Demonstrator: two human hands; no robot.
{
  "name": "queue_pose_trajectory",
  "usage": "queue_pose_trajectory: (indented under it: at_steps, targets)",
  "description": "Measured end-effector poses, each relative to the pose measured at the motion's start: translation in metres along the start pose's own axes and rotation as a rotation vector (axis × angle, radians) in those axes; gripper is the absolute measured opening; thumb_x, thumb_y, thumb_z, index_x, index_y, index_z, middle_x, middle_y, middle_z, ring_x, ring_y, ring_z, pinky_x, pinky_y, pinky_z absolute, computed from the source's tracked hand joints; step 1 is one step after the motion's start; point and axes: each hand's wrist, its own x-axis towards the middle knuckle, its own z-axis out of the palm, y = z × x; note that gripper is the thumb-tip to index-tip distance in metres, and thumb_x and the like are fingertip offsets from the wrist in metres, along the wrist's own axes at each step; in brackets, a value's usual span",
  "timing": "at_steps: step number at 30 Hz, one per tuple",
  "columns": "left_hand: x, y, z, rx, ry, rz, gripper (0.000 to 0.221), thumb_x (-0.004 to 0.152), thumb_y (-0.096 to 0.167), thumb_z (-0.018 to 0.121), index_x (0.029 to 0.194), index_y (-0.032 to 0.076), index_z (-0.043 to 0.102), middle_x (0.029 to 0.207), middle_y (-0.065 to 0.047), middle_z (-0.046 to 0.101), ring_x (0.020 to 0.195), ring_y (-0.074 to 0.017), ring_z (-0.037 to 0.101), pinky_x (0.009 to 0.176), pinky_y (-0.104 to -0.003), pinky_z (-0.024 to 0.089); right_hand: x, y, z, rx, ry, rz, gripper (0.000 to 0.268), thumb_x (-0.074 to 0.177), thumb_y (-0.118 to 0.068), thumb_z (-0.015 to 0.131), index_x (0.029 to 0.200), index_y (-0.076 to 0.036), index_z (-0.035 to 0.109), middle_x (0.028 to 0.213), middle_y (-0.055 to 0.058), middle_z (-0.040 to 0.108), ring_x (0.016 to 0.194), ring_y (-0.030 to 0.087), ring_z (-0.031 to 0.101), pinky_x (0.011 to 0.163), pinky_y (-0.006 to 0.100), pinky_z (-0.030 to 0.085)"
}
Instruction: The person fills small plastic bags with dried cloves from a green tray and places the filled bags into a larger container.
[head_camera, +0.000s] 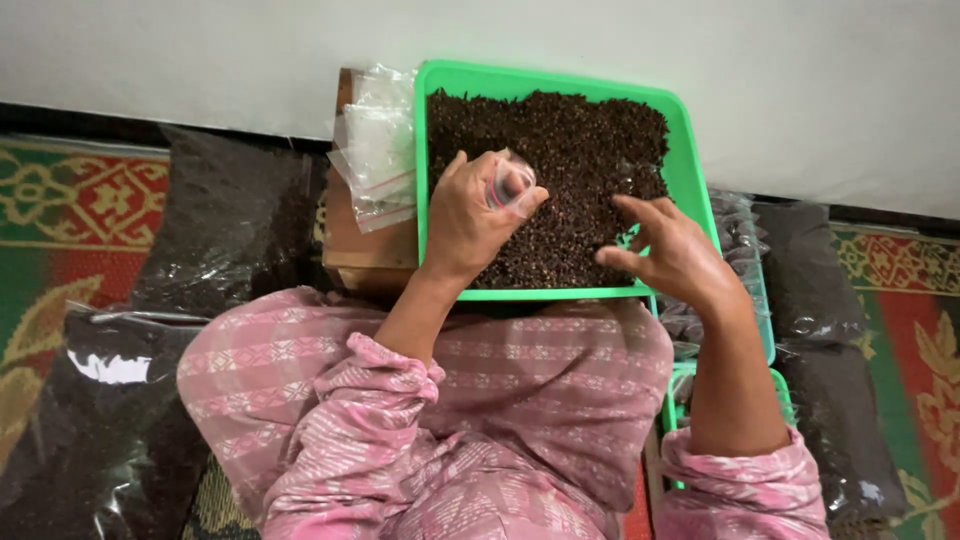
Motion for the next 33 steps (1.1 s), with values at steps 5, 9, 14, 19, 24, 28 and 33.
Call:
queue_pose_trajectory:
  at_steps: [5, 9, 14, 19, 24, 28, 33]
  targets:
    - [-0.003, 0.007, 0.0, 0.115, 0.012, 0.036, 0.032, 0.083, 0.04, 0.084, 0.084, 0.018, 0.061, 0.082, -0.003, 0.074, 0.099, -0.0301, 0.074, 0.107, -0.063, 0.043, 0.003, -0.005, 0.024, 0.034, -0.006, 0.02, 0.079, 0.077, -0.034, 0.087, 0.146, -0.009, 0.058, 0.122, 0.023, 0.058, 0.083, 0.035, 0.073, 0.078, 0.054, 0.057]
    - [-0.004, 0.009, 0.003, 0.286, 0.023, 0.005, 0.037, 0.077, 0.046, 0.084, 0.085, 0.02, 0.058, 0.078, -0.001, 0.072, 0.089, -0.0274, 0.074, 0.105, -0.059, 0.047, 0.022, -0.028, 0.03, 0.016, 0.037, -0.02, 0.082, 0.076, -0.04, 0.089, 0.148, -0.015, 0.057, 0.125, 0.02, 0.057, 0.109, 0.047, 0.064, 0.093, 0.057, 0.051]
    - [-0.003, 0.007, 0.007, 0.375, 0.065, -0.026, 0.037, 0.077, 0.047, 0.082, 0.085, 0.023, 0.054, 0.074, 0.003, 0.068, 0.086, -0.0218, 0.074, 0.101, -0.053, 0.051, 0.044, -0.038, 0.032, 0.077, 0.087, -0.167, 0.065, 0.079, -0.032, 0.087, 0.14, -0.024, 0.064, 0.12, 0.013, 0.06, 0.112, 0.041, 0.065, 0.094, 0.052, 0.053]
    - [-0.004, 0.001, 0.006, 0.427, 0.055, -0.044, 0.04, 0.077, 0.051, 0.08, 0.086, 0.023, 0.053, 0.072, 0.003, 0.066, 0.083, -0.0216, 0.073, 0.095, -0.05, 0.055, 0.06, -0.047, 0.008, 0.011, 0.086, -0.328, 0.042, 0.08, -0.017, 0.085, 0.121, -0.02, 0.074, 0.109, 0.015, 0.068, 0.101, 0.042, 0.07, 0.086, 0.053, 0.057]
    - [-0.005, -0.002, 0.01, 0.475, 0.038, -0.058, 0.038, 0.075, 0.045, 0.081, 0.083, 0.024, 0.05, 0.07, 0.005, 0.061, 0.076, -0.0233, 0.07, 0.082, -0.048, 0.057, 0.052, -0.104, -0.047, 0.061, -0.096, -0.177, 0.03, 0.091, -0.007, 0.077, 0.12, -0.008, 0.074, 0.105, 0.024, 0.068, 0.089, 0.042, 0.07, 0.078, 0.052, 0.061]
    - [-0.004, 0.0, 0.005, 0.457, 0.009, -0.058, 0.036, 0.076, 0.041, 0.082, 0.083, 0.025, 0.051, 0.068, 0.006, 0.06, 0.074, -0.0235, 0.07, 0.08, -0.048, 0.056, 0.058, -0.114, -0.058, 0.044, -0.068, -0.277, 0.035, 0.088, -0.012, 0.08, 0.123, -0.01, 0.072, 0.11, 0.02, 0.07, 0.094, 0.042, 0.07, 0.074, 0.055, 0.056]
    - [-0.003, -0.004, 0.007, 0.448, -0.053, -0.095, 0.037, 0.075, 0.04, 0.084, 0.083, 0.025, 0.05, 0.07, 0.005, 0.061, 0.075, -0.0261, 0.069, 0.078, -0.048, 0.055, 0.062, -0.138, -0.056, -0.038, -0.127, -0.255, 0.031, 0.088, -0.013, 0.079, 0.118, -0.008, 0.075, 0.107, 0.021, 0.071, 0.092, 0.041, 0.071, 0.071, 0.049, 0.061]
